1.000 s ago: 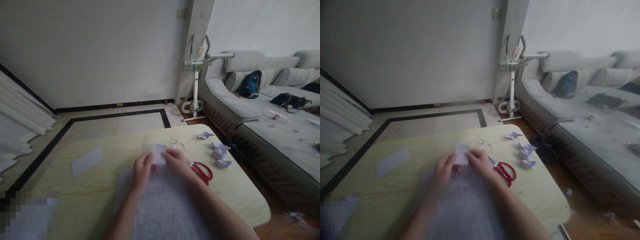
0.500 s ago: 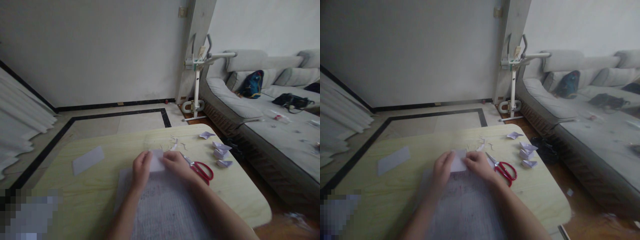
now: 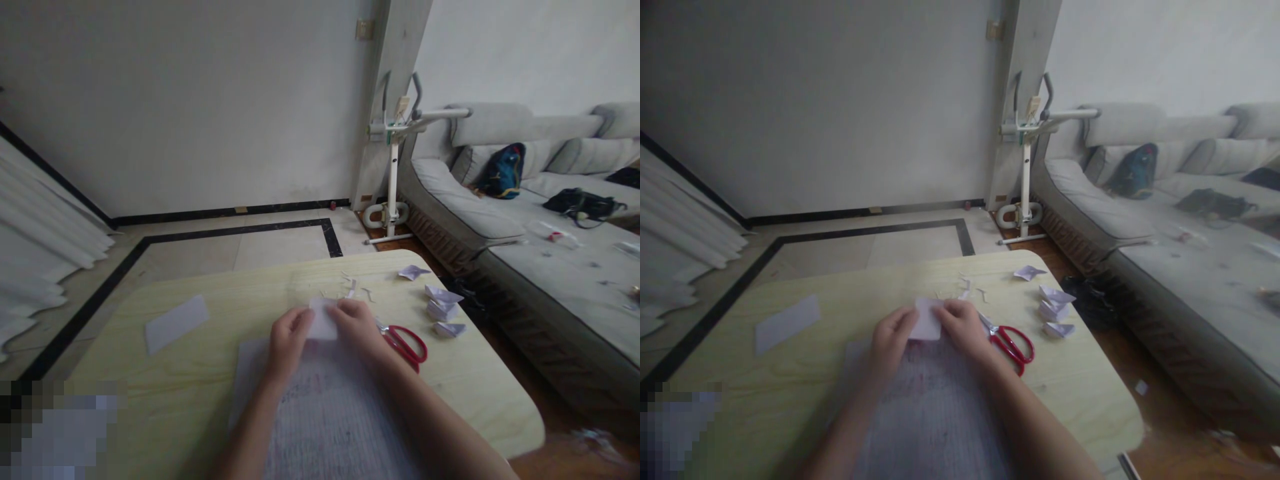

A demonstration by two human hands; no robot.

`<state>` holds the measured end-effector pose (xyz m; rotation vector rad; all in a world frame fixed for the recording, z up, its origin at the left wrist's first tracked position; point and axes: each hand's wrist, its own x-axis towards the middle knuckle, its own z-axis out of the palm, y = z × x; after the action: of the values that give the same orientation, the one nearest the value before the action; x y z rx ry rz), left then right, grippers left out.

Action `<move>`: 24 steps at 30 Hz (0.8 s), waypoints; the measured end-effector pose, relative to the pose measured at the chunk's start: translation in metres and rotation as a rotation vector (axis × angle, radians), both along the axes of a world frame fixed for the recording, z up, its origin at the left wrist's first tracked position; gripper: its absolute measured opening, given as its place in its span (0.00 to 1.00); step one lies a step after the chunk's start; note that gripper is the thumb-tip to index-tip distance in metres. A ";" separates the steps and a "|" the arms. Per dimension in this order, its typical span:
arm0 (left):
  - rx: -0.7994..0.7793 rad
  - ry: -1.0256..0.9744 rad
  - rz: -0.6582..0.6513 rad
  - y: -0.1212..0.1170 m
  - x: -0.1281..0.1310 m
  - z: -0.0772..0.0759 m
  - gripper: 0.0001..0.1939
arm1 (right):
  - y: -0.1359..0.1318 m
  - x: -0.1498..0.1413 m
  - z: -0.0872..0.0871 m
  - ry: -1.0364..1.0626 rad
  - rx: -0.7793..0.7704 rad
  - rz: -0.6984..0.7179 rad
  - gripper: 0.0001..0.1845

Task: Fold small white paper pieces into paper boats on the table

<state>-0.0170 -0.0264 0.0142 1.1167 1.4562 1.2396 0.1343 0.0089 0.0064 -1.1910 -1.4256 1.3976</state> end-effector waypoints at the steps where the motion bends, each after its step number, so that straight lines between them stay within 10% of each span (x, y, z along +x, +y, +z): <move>1: -0.016 -0.038 -0.006 0.000 0.001 0.000 0.15 | 0.001 0.000 -0.002 0.018 -0.002 -0.042 0.18; 24: 0.028 -0.008 -0.008 0.000 0.000 0.002 0.13 | 0.002 -0.001 0.001 0.208 -0.025 -0.027 0.12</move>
<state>-0.0168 -0.0262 0.0159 1.1339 1.4314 1.2608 0.1333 0.0107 0.0070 -1.0425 -1.2467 1.4781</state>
